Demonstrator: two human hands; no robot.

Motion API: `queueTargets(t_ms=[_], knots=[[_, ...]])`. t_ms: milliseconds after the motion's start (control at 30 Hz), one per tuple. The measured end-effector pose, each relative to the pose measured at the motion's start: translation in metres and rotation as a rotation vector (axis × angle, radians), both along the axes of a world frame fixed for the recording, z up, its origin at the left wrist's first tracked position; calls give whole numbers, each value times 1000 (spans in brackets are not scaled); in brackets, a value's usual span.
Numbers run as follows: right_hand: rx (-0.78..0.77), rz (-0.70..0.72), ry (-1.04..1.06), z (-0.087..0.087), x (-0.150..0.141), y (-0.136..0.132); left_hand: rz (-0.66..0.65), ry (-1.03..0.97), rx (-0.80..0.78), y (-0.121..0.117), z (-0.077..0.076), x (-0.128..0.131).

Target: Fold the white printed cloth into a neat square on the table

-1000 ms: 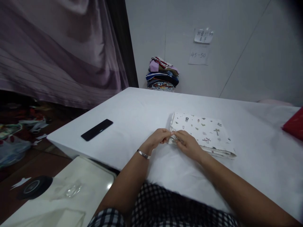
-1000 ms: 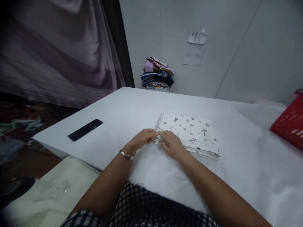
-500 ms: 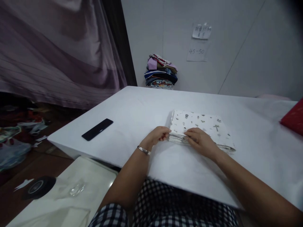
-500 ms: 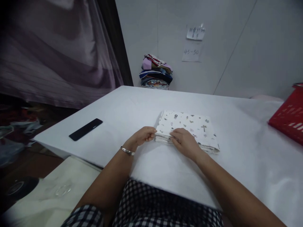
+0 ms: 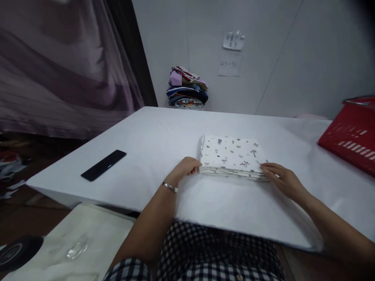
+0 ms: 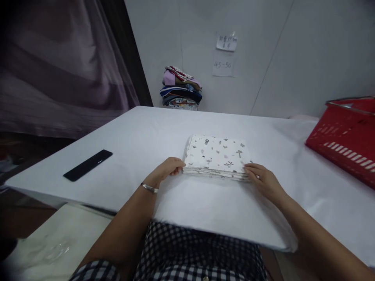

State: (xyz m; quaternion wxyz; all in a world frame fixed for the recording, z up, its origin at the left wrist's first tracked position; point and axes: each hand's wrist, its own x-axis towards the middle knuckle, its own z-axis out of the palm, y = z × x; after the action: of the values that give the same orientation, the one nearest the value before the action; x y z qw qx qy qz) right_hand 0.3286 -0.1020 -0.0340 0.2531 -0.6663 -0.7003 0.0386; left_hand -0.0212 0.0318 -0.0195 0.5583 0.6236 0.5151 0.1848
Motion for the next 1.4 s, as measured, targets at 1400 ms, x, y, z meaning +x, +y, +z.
queueTargets(t_ms=[1400], knots=[[-55,355,-173,40,-130,145,-5,112,156,-3,-13,2]])
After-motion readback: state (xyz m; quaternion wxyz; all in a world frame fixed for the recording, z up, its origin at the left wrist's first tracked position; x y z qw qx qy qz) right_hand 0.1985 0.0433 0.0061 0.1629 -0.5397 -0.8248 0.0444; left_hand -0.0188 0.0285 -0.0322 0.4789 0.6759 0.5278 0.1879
